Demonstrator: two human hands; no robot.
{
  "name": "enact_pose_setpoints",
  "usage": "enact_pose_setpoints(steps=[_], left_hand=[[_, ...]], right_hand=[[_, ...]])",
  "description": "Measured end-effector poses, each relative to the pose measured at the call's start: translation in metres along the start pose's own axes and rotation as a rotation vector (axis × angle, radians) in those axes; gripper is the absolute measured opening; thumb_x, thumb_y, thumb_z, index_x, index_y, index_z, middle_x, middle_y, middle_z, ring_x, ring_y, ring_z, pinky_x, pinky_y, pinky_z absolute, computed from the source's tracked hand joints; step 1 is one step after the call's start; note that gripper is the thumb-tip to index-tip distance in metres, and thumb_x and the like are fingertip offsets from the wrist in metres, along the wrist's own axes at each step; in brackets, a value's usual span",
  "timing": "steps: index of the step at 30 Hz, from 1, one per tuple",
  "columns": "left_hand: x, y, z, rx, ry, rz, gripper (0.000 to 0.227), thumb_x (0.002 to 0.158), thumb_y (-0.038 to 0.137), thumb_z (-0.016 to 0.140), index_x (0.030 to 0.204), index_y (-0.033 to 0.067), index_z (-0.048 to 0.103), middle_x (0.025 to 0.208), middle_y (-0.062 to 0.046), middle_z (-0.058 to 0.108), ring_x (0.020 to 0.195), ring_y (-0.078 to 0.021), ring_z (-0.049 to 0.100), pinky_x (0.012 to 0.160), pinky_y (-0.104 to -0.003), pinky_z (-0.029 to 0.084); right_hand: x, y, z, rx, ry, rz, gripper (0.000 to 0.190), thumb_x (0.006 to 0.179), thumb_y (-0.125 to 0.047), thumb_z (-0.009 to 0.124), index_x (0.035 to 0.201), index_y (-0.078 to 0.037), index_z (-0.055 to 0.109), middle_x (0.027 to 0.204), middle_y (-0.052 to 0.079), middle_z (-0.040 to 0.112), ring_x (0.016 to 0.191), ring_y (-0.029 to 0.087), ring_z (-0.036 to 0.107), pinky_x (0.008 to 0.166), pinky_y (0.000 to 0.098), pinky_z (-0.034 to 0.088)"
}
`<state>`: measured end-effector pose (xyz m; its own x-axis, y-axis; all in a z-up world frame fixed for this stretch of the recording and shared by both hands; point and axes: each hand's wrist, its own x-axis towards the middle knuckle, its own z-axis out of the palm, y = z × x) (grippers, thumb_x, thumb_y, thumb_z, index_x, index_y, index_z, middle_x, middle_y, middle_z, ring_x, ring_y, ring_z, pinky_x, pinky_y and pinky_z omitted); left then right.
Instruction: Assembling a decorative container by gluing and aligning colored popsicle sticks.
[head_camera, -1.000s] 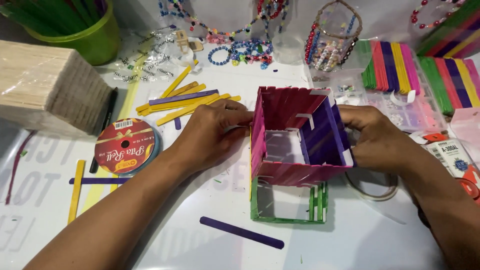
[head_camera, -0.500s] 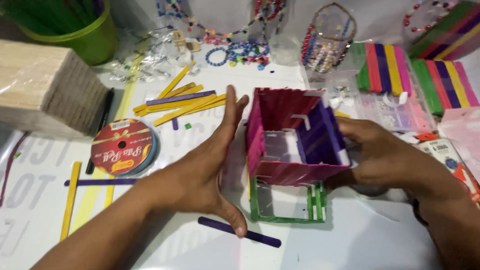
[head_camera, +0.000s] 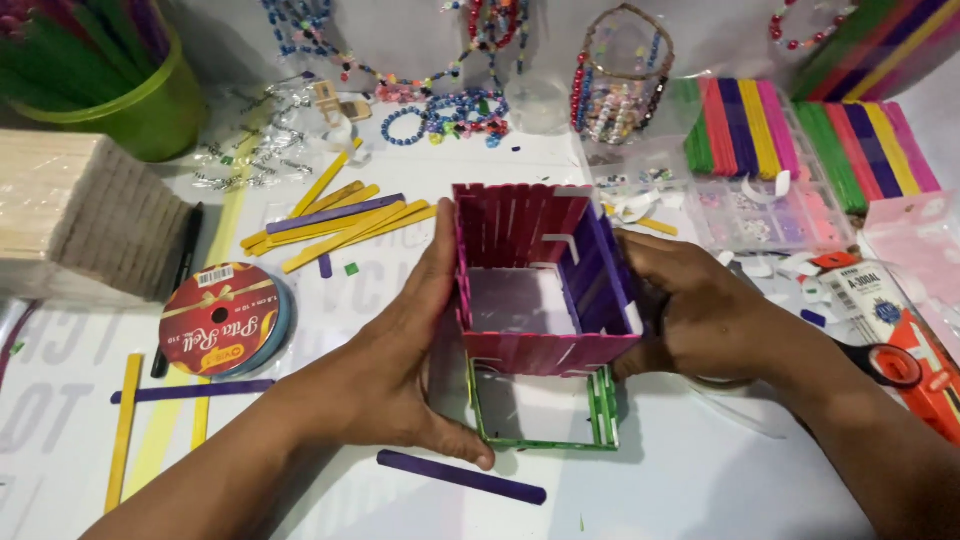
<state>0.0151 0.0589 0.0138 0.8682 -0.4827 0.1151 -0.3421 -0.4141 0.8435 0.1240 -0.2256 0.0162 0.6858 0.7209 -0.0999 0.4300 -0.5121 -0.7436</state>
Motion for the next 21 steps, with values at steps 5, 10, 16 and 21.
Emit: enact_pose_setpoints(steps=[5, 10, 16, 21], left_hand=[[0.000, 0.007, -0.004, -0.012, -0.066, -0.020, 0.159, 0.060, 0.049, 0.091, 0.152, 0.0094, -0.033, 0.168, -0.017, -0.035, 0.161, -0.0302, -0.022, 0.128, -0.042, 0.002], [-0.001, -0.023, -0.018, -0.078, 0.041, 0.154, 0.145, 0.065, 0.050, 0.082, 0.156, 0.0116, -0.025, 0.173, -0.024, -0.016, 0.163, -0.0340, -0.007, 0.131, -0.045, 0.004], [0.001, -0.035, -0.030, -0.050, 0.089, -0.081, 0.101, 0.088, 0.054, 0.061, 0.163, 0.0152, 0.005, 0.163, -0.019, 0.037, 0.144, -0.0347, 0.041, 0.114, -0.048, 0.034], [0.009, -0.053, -0.021, -0.039, 0.163, 0.006, 0.071, 0.091, 0.000, 0.047, 0.159, 0.0134, 0.031, 0.148, -0.006, 0.064, 0.130, -0.0219, 0.063, 0.102, -0.031, 0.045]], right_hand=[[0.001, 0.009, 0.002, 0.111, 0.038, -0.031, 0.080, 0.049, -0.015, 0.103, 0.122, -0.012, 0.071, 0.110, 0.001, 0.080, 0.095, 0.012, 0.077, 0.078, 0.0290, 0.062], [-0.004, 0.000, -0.005, 0.212, 0.077, 0.349, 0.114, 0.035, -0.006, 0.098, 0.143, -0.012, 0.061, 0.129, 0.004, 0.077, 0.109, 0.017, 0.072, 0.100, 0.0327, 0.055], [-0.013, 0.031, -0.021, 0.120, 0.115, 0.376, 0.149, 0.006, -0.004, 0.092, 0.150, -0.010, 0.055, 0.133, 0.007, 0.073, 0.123, 0.019, 0.064, 0.107, 0.0349, 0.048], [-0.017, 0.028, -0.014, 0.178, 0.159, 0.189, 0.153, 0.010, -0.024, 0.083, 0.156, -0.001, 0.042, 0.146, 0.014, 0.062, 0.133, 0.023, 0.057, 0.116, 0.0362, 0.039]])
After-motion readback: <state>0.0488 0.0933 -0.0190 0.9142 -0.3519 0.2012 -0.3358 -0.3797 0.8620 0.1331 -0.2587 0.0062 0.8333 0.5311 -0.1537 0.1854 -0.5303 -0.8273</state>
